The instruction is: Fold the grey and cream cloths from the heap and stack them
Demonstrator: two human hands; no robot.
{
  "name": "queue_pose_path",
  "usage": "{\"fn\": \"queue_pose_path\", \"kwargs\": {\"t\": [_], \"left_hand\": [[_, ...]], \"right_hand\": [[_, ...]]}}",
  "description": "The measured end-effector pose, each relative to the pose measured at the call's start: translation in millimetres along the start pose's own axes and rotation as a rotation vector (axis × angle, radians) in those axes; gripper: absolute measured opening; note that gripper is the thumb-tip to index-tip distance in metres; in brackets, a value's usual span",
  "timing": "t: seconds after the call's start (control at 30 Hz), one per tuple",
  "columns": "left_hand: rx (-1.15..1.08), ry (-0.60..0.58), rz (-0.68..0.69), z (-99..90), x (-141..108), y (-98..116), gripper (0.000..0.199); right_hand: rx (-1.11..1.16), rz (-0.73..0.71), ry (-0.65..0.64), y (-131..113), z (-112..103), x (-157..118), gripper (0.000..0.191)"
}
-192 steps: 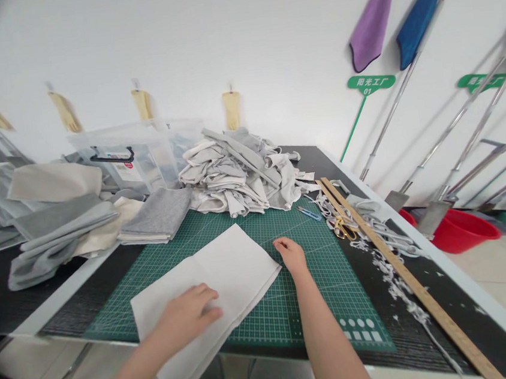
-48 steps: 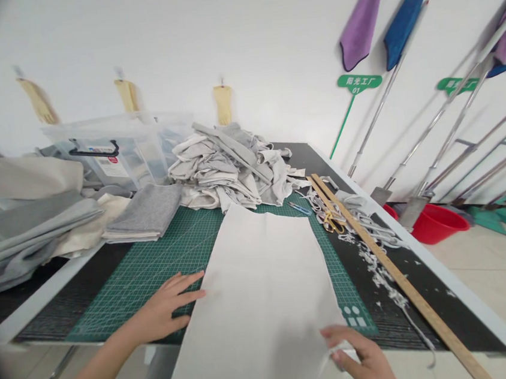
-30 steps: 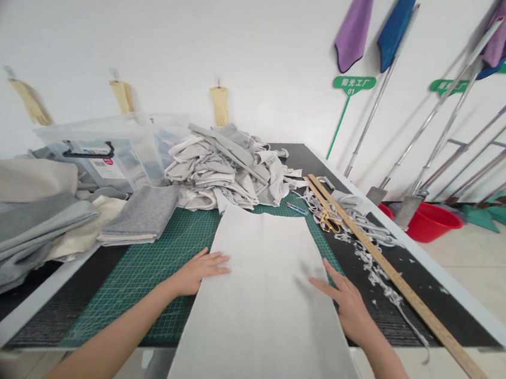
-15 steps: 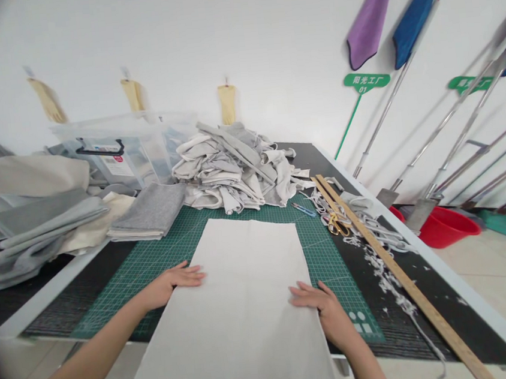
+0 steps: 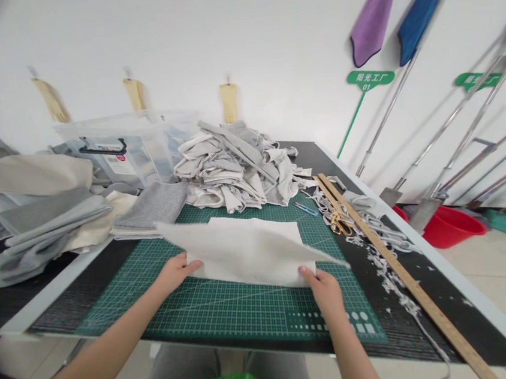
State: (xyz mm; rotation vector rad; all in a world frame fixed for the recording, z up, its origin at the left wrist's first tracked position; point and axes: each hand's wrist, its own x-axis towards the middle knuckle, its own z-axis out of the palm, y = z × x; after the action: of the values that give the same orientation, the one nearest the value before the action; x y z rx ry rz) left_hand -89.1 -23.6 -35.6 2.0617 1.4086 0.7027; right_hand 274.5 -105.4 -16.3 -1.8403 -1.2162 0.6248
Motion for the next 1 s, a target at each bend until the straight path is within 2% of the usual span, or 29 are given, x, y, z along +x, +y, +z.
{"fn": "queue_pose_path", "kwargs": {"t": [0.13, 0.23, 0.4, 0.47, 0.6, 0.67, 0.77, 0.8, 0.87, 0.93, 1.0], "left_hand": [[0.241, 0.132, -0.096, 5.7, 6.1, 11.9, 0.040], [0.347, 0.175, -0.115, 5.9, 5.2, 17.0, 0.035], [0.328, 0.162, -0.151, 4.7, 7.3, 11.3, 0.028], [0.274, 0.153, -0.184, 4.5, 12.5, 9.1, 0.022], [0.079, 0.142, -0.243, 5.2, 27.4, 14.7, 0.025], [-0.090, 0.164, -0.208, 5.1, 33.1, 20.2, 0.022], [-0.376, 0.202, -0.041, 1.8, 30.9, 24.0, 0.022], [-0.450, 0.185, 0.015, -0.5, 26.3, 23.1, 0.021], [-0.524, 0.073, 0.069, -7.1, 12.0, 18.6, 0.021], [-0.460, -0.104, 0.092, -15.3, -6.1, 13.0, 0.021], [-0.284, -0.285, 0.149, -22.9, -23.5, 9.7, 0.021]], "right_hand": [[-0.446, 0.116, 0.030, -13.7, 10.3, 8.0, 0.046], [-0.579, 0.146, 0.068, -18.5, 15.0, 6.0, 0.040], [-0.491, 0.092, 0.005, -10.9, 11.8, 7.2, 0.034], [-0.410, 0.038, -0.054, -6.4, 9.0, 13.7, 0.031], [-0.259, -0.029, -0.106, -2.7, 9.0, 30.2, 0.030], [-0.184, -0.062, -0.111, -5.3, 10.3, 35.0, 0.027], [-0.069, -0.139, -0.111, -10.5, 7.4, 31.9, 0.023], [-0.034, -0.174, -0.118, -10.8, 4.3, 27.9, 0.021], [0.031, -0.276, -0.169, -7.2, -4.3, 16.5, 0.014], [0.047, -0.400, -0.295, 1.5, -14.3, 3.0, 0.015], [-0.036, -0.490, -0.441, 12.2, -22.7, -9.7, 0.020]]}}
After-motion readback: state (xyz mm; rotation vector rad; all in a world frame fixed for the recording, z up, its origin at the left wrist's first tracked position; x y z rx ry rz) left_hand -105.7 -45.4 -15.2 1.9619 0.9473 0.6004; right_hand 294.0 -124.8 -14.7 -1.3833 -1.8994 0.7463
